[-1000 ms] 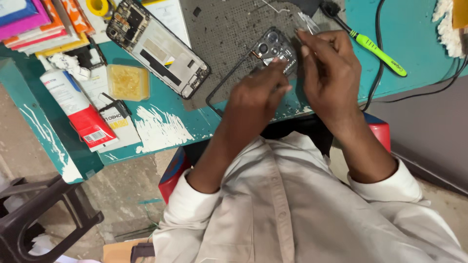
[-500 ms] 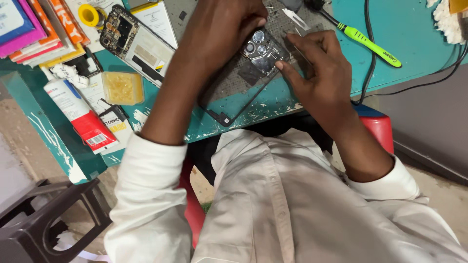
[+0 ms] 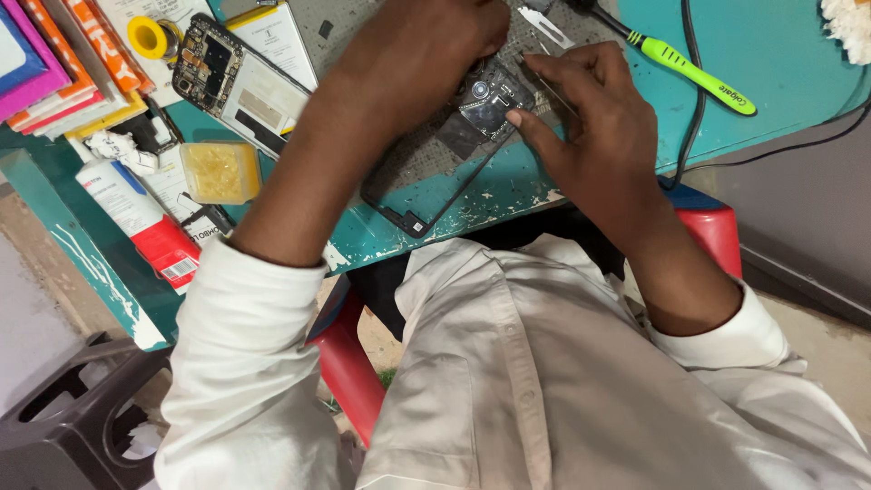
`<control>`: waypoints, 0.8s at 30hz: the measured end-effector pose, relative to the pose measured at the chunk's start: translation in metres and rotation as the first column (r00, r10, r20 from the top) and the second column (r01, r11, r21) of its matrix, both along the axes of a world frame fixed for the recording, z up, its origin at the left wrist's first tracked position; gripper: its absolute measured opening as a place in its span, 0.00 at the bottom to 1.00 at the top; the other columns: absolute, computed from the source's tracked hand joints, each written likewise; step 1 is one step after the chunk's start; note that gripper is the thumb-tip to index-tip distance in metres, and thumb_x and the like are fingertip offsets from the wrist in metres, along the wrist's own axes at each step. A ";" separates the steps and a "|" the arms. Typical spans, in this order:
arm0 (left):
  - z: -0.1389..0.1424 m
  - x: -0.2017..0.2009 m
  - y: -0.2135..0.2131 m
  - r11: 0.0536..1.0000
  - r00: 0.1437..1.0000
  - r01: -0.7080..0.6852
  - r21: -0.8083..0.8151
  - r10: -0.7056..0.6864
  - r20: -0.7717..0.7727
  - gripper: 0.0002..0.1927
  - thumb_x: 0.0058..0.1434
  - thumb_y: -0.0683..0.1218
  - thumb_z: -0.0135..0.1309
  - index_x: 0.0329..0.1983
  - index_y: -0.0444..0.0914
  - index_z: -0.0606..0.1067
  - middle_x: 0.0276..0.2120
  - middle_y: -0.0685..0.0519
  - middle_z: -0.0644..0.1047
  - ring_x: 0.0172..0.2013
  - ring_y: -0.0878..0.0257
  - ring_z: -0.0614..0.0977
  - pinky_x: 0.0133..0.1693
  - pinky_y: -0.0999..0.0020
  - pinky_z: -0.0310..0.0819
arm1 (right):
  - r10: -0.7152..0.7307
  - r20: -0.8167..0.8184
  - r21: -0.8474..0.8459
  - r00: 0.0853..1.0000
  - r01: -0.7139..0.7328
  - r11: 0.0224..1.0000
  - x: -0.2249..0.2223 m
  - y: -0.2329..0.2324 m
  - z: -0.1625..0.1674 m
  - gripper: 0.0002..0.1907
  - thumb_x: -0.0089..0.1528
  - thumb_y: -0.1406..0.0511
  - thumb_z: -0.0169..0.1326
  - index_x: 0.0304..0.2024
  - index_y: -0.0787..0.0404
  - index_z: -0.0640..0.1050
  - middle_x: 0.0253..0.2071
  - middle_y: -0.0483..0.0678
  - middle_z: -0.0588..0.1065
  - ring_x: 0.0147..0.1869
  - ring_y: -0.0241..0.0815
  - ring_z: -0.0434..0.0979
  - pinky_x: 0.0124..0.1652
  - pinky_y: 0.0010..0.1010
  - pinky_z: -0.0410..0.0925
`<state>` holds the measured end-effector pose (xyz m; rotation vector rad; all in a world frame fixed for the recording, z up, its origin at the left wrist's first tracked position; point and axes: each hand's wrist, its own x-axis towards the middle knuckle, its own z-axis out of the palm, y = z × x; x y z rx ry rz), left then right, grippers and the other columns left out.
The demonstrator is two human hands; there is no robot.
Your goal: The person uses tweezers to remove small components from a disassembled smartphone back cover, then applies adhesive along the frame edges. They place a new back cover onto the frame, press it into place, and set the phone on a yellow box while adjusting internal components.
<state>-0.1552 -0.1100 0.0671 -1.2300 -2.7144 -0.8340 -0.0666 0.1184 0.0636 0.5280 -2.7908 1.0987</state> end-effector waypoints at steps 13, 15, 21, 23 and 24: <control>-0.017 0.015 -0.005 0.963 0.986 -0.150 0.222 0.164 -0.043 0.05 0.76 0.40 0.49 0.45 0.32 0.73 0.37 0.39 0.76 0.38 0.40 0.78 0.41 0.48 0.70 | -0.006 0.036 -0.002 0.999 0.006 1.000 -0.001 -0.003 0.004 0.24 0.65 0.65 0.72 0.60 0.62 0.77 0.51 0.50 0.71 0.38 0.39 0.74 0.37 0.31 0.68; -0.017 0.015 -0.010 0.967 0.985 -0.150 0.206 0.163 -0.049 0.06 0.76 0.41 0.49 0.44 0.33 0.73 0.36 0.39 0.76 0.38 0.41 0.78 0.41 0.48 0.70 | -0.014 0.045 -0.014 0.999 0.015 1.000 0.000 -0.004 0.005 0.24 0.66 0.65 0.71 0.62 0.62 0.78 0.52 0.51 0.71 0.36 0.39 0.73 0.36 0.31 0.67; -0.003 0.016 -0.020 0.957 0.979 -0.201 0.209 0.204 0.005 0.06 0.75 0.42 0.53 0.46 0.32 0.75 0.37 0.39 0.78 0.37 0.40 0.78 0.39 0.48 0.70 | 0.011 0.069 -0.200 0.998 0.003 0.980 0.003 0.005 0.010 0.16 0.74 0.72 0.58 0.63 0.64 0.74 0.54 0.53 0.69 0.46 0.39 0.73 0.46 0.26 0.68; 0.000 0.018 -0.027 0.938 0.978 -0.211 0.275 0.205 0.048 0.08 0.74 0.42 0.57 0.44 0.31 0.76 0.35 0.39 0.78 0.35 0.40 0.78 0.37 0.49 0.71 | -0.011 0.200 -0.269 0.980 0.066 0.961 0.002 0.010 0.009 0.18 0.72 0.70 0.61 0.63 0.65 0.75 0.54 0.54 0.69 0.38 0.37 0.68 0.40 0.24 0.64; 0.000 0.019 -0.029 0.940 0.972 -0.233 0.250 0.233 0.030 0.06 0.74 0.41 0.57 0.44 0.31 0.76 0.37 0.40 0.78 0.37 0.40 0.79 0.40 0.50 0.72 | -0.003 0.145 -0.256 0.989 0.040 0.966 0.002 0.012 0.009 0.16 0.73 0.71 0.59 0.63 0.66 0.75 0.53 0.53 0.69 0.41 0.36 0.68 0.43 0.25 0.65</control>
